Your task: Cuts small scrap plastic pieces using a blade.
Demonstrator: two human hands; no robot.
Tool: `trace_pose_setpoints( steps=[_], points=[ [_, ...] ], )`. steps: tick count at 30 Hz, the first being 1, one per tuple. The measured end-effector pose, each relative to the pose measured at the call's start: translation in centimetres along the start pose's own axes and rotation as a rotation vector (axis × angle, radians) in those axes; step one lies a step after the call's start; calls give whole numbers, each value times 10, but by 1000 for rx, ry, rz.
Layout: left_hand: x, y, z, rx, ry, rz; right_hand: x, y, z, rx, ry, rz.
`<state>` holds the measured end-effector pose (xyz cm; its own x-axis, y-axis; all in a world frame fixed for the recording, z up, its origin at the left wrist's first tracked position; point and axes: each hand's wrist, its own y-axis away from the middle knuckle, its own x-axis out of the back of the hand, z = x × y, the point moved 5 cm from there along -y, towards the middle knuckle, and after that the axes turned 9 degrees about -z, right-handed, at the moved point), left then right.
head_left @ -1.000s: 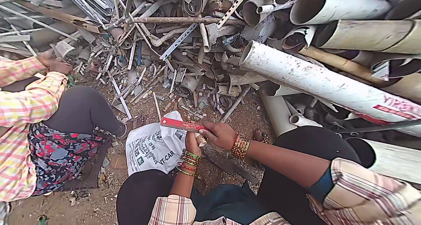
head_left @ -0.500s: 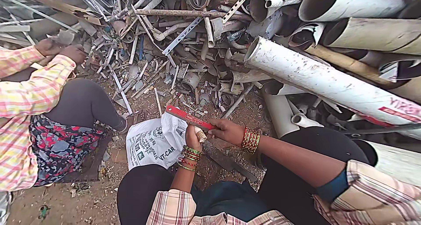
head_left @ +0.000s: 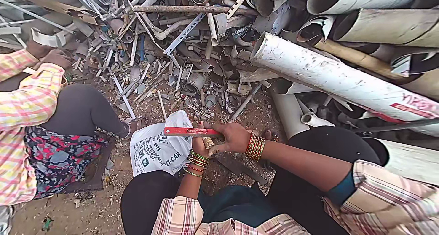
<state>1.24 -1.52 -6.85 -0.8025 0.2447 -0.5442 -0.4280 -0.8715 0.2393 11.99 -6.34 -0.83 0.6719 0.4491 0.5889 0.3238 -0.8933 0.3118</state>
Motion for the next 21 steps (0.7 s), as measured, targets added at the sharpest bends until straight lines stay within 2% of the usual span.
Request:
trace_pose_setpoints(
  steps=[7,12,18,19,21],
  points=[
    [4,4,-4,-54,31,0,-1,-2,-2,-31,91,-2],
    [9,2,-4,-152,37,-93,-10,-8,1,-1,76,21],
    [18,-1,-10,-110,104,-92,-13,-12,-3,-51,109,-64],
    [18,-3,-10,-105,148,-130,-15,-12,-5,-45,121,-83],
    [15,-8,-8,-93,130,-317,-21,-10,-8,-8,138,-91]
  ],
)
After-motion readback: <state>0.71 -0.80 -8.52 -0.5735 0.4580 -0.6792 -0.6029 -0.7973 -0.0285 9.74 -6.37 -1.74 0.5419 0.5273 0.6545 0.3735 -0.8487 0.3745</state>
